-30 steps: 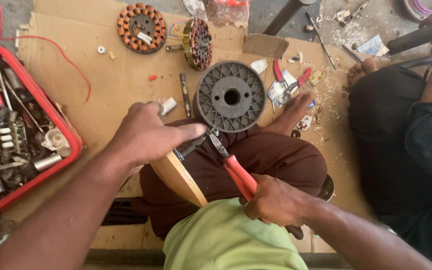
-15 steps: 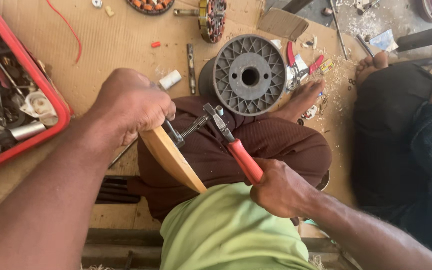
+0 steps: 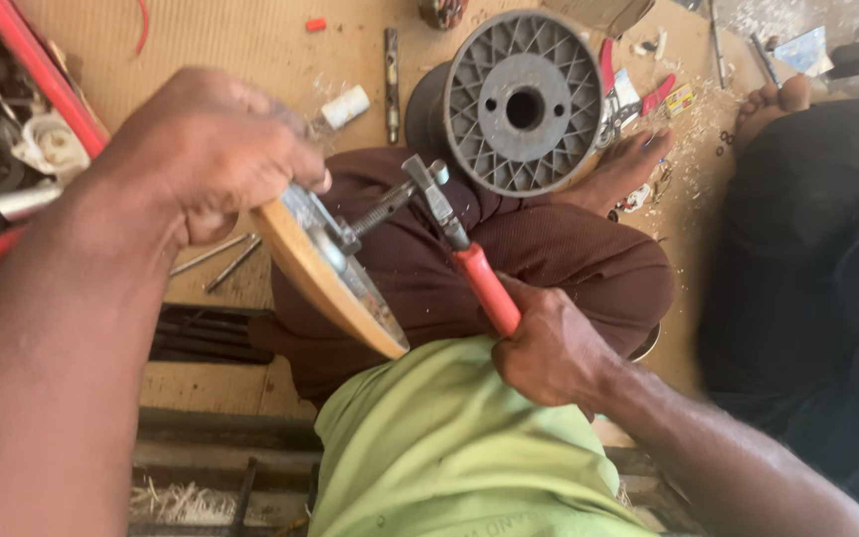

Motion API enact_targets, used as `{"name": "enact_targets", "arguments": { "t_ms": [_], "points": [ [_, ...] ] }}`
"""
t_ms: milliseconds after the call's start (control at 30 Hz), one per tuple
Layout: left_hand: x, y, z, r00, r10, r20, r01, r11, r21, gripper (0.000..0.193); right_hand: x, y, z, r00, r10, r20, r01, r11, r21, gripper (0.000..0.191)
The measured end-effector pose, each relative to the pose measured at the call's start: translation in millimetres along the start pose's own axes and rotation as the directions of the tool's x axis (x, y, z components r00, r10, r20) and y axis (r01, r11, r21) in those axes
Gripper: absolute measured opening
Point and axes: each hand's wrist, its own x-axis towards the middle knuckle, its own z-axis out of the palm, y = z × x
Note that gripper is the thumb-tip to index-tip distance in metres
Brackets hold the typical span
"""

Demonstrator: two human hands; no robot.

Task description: The person sits on the floor and uses pliers and a screwdriver to adjust a metal component attached to a circular base. They repeatedly tighten and loosen the central screw while manipulating the attached metal piece. Another person works nearby with a metal pipe.

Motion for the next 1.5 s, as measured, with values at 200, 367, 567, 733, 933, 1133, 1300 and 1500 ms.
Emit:
{"name": "enact_targets", "arguments": {
  "t_ms": [200,367,567,733,933,1133,1300,1500],
  "points": [
    [18.5,-22.6,-4.5,0.996,0.085,-0.023,-0.087,0.993,-0.077,0.032,8.6,3.4,5.3,0.998,-0.057,-0.031,0.056,0.998,-0.006,0.067],
    [42.6,-47.4,-7.3,0.948,0.316,0.033,-0.299,0.923,-0.240,0.041,16.0,7.2,10.0,0.991,-0.116,-0.063,0.117,0.993,0.011,0.075],
    [67.0,-62.2,-18.3,0.888,0.446,0.109,-0.403,0.872,-0.279,0.055,29.2,11.9,18.3,0.969,-0.226,-0.104,0.231,0.972,0.037,0.071],
    [76.6,-78.3,-28.0,0.940,0.305,0.154,-0.227,0.895,-0.383,0.064,45.8,12.9,28.0,0.942,-0.304,-0.140,0.317,0.946,0.075,0.082],
    [57.0,-80.2,-15.4,0.857,0.422,0.296,-0.261,0.851,-0.456,0.037,59.8,22.3,29.4,0.885,-0.431,-0.175,0.445,0.895,0.045,0.063],
    [49.3,-49.3,-15.2,0.896,0.391,0.211,-0.259,0.845,-0.468,0.035,29.8,32.1,9.4,0.893,-0.434,-0.119,0.446,0.889,0.102,0.072],
    [37.0,-44.5,-6.7,0.881,0.380,0.283,-0.228,0.863,-0.450,0.040,11.1,45.2,1.0,0.820,-0.538,-0.194,0.546,0.838,-0.016,0.092],
    [40.9,-27.2,-6.1,0.899,0.323,0.295,-0.188,0.894,-0.407,0.044,7.7,38.9,-7.8,0.922,-0.381,-0.066,0.387,0.916,0.110,0.088]
  ]
}}
